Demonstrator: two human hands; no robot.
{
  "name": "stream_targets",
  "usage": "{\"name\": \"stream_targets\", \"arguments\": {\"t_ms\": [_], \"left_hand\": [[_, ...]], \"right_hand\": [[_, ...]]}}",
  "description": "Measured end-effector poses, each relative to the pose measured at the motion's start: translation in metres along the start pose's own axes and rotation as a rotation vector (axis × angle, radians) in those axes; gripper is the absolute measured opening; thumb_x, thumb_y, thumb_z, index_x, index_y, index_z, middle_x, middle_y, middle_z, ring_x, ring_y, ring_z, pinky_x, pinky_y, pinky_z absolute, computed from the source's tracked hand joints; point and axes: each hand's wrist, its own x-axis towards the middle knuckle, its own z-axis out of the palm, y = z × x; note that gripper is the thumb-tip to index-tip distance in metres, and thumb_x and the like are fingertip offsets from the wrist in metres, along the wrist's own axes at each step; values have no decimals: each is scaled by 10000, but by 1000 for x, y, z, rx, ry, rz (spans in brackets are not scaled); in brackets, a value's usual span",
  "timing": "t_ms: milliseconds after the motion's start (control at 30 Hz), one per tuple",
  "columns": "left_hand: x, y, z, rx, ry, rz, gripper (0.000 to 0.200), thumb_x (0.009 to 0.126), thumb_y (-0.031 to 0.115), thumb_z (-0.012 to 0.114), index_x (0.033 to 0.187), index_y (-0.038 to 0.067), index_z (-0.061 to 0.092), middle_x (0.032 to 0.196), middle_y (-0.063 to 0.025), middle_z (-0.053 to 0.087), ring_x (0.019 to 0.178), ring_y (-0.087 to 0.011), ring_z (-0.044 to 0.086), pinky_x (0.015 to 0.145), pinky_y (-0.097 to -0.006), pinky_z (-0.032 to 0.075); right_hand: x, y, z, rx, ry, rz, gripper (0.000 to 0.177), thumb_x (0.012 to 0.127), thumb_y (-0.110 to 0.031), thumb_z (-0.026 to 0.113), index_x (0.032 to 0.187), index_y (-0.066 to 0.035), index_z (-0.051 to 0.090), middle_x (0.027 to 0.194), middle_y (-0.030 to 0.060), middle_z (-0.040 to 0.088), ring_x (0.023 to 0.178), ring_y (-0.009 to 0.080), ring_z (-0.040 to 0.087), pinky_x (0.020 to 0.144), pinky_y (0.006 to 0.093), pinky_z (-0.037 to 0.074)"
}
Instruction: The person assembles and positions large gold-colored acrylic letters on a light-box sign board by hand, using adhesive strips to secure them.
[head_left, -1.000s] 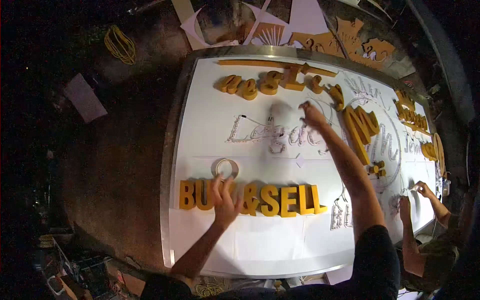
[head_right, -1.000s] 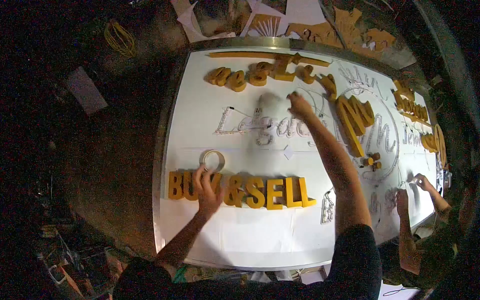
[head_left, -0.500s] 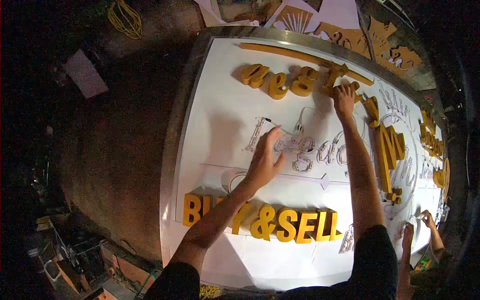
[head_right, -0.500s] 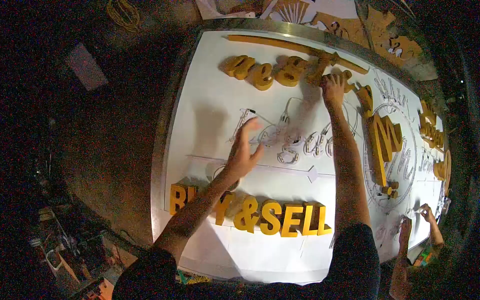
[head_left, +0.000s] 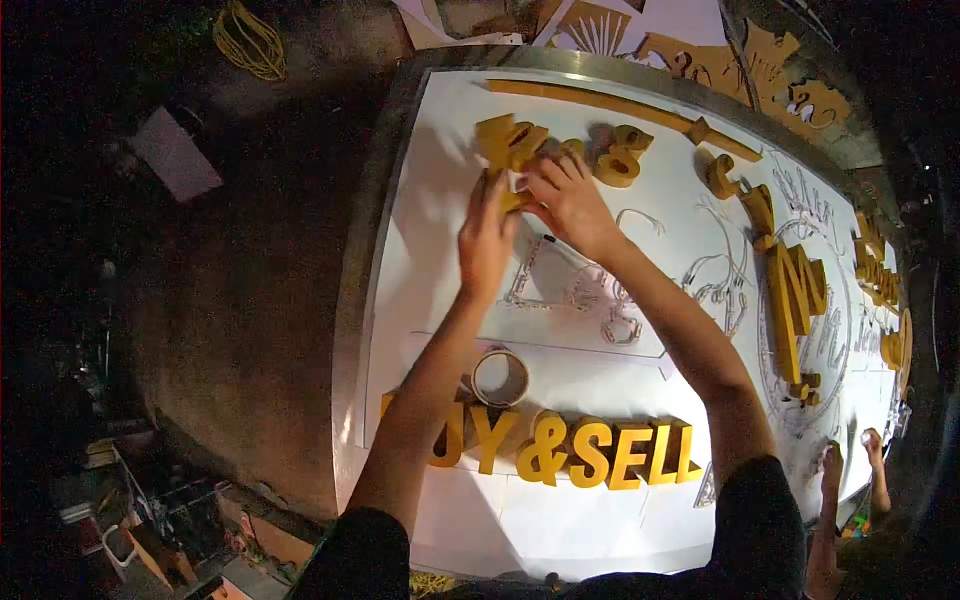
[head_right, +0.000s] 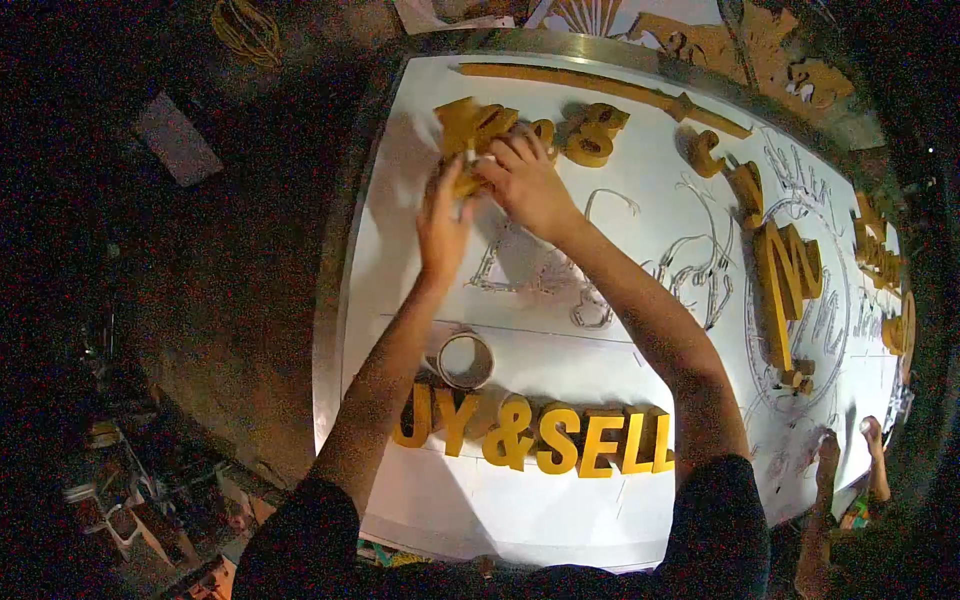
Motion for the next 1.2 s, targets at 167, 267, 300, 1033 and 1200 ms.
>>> {"name": "stream_targets", "arguments": {"t_ms": [167, 267, 300, 1033, 1200], "left_hand": [[1, -55, -29, 82, -7, 70, 576, 718, 19, 696, 1248, 104, 490, 1207, -161, 547, 1099, -307, 542, 882, -365, 474], [-8, -72, -42, 122, -130, 85, 582, 701, 30, 711, 1238, 118, 504, 1198, -147, 558, 1096, -290, 549, 870, -353, 484], [-13, -74, -45, 124, -130, 81, 582, 701, 30, 711, 1238, 118, 504, 1198, -147, 558, 1096, -290, 549, 870, -353, 484], [-17, -59, 14, -29, -279, 18, 567, 703, 43, 709, 1225, 163, 522, 1103, -135, 605, 972, -298, 597, 803, -362, 490], [-13, -54, 18, -30, -316, 66, 534, 702, 41, 717, 1197, 130, 538, 1145, -132, 591, 1023, -290, 584, 835, -352, 485]], "right_hand": [[1, 34, 26, 93, 194, 321, 773, 695, -413, 729, 1286, -65, 372, 1262, 250, 375, 1148, 431, 372, 985, 489, 316], [-16, 69, 42, 96, 79, 346, 881, 624, -454, 767, 1318, -108, 350, 1304, 278, 336, 1204, 447, 334, 1005, 486, 309], [-19, 79, 51, 145, 50, 380, 990, 549, -459, 807, 1349, -153, 310, 1342, 281, 295, 1245, 445, 302, 1026, 489, 296], [-56, 82, 41, -184, -218, 319, 852, 628, -456, 743, 1326, -187, 336, 1238, 161, 444, 1219, 360, 368, 1042, 643, 78], [-49, 83, 3, -68, -385, 294, 839, 588, -435, 762, 1278, -137, 389, 1251, 160, 438, 1229, 360, 359, 1045, 641, 65]]}}
